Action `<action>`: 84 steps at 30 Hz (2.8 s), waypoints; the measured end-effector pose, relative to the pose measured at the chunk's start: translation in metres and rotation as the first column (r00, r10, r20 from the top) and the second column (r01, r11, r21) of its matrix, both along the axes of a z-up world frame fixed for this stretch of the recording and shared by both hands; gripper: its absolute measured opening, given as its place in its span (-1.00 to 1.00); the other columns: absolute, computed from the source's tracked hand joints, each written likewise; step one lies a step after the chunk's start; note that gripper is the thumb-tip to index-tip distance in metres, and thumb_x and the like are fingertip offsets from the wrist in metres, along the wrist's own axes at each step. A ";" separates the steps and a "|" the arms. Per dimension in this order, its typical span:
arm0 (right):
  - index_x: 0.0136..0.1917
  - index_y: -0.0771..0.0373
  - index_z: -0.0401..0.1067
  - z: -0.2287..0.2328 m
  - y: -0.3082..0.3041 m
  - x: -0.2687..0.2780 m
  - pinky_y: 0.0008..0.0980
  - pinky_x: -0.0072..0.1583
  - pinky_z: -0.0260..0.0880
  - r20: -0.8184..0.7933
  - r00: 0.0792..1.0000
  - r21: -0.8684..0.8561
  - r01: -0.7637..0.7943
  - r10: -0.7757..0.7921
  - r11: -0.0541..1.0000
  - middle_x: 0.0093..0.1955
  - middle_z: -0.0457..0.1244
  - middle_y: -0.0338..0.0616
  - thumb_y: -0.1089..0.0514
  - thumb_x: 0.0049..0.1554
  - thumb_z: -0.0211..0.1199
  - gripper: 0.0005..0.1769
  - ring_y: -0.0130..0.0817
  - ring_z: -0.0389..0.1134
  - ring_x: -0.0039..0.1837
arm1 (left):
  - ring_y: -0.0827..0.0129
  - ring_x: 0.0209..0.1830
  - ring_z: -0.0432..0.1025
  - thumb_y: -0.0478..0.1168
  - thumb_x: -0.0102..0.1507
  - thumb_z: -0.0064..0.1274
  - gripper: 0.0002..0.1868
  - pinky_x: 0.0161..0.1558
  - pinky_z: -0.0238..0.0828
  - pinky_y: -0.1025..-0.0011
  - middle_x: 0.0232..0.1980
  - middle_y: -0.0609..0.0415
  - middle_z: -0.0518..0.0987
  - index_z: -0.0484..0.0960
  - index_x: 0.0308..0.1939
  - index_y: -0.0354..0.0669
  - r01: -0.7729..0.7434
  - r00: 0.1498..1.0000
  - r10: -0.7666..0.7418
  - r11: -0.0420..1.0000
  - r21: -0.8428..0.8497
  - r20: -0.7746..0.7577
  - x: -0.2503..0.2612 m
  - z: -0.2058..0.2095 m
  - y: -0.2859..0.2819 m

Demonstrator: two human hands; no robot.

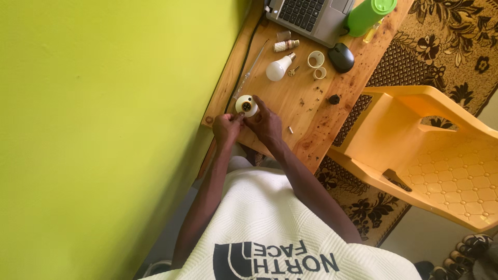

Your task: The person disassembles a white plastic light fixture base on a wooden table, removes the bulb, and manipulates internal components with a screwdriver. They repeatedly insert and remove the bulb and handle small parts while working at the table.

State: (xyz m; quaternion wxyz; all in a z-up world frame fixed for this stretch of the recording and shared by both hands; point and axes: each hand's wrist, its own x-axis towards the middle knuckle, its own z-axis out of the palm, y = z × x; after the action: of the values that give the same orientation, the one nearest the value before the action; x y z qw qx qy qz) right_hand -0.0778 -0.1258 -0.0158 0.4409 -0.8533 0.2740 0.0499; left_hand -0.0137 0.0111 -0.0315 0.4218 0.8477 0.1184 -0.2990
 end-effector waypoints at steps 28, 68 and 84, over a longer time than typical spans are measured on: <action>0.51 0.03 0.29 -0.009 -0.001 -0.001 -0.31 -0.21 0.45 0.027 0.999 0.046 0.028 -0.029 0.999 -0.30 0.39 -0.22 -0.11 -0.04 0.55 -0.09 -0.40 0.44 -0.28 | 0.15 -0.43 0.63 -0.11 0.23 0.26 -0.75 -0.36 0.50 0.19 -0.41 -0.12 0.69 0.75 -0.35 -0.26 0.196 0.941 -0.254 0.948 0.251 0.223 0.001 0.003 -0.015; 0.39 0.30 0.38 -0.014 -0.019 -0.012 -0.37 -0.29 0.44 0.053 0.972 0.475 0.176 -0.227 0.862 -0.23 0.34 -0.11 0.14 0.27 0.16 -0.56 -0.44 0.34 -0.30 | 0.16 -0.51 0.58 -0.17 0.19 0.17 -0.79 -0.41 0.50 0.21 -0.43 -0.13 0.67 0.68 -0.28 -0.29 0.228 0.684 -0.415 0.903 0.364 0.600 0.069 0.072 -0.035; 0.02 0.30 0.65 -0.031 -0.029 0.035 -0.46 -0.14 0.44 0.014 0.959 0.428 0.251 -0.284 0.868 -0.18 0.47 -0.12 0.05 0.10 0.43 -0.69 -0.51 0.42 -0.19 | 0.33 -0.41 0.52 -0.15 0.38 0.07 -0.75 -0.35 0.47 0.37 -0.23 -0.03 0.60 0.66 0.00 -0.25 0.210 0.759 -0.163 0.978 -0.001 0.630 0.020 0.181 -0.004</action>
State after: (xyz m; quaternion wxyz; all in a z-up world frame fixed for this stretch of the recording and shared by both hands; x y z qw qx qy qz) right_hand -0.0426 -0.1544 -0.0469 0.6274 -0.6928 0.3552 0.0139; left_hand 0.0067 0.0072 0.1496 0.4351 0.8907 -0.1240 -0.0446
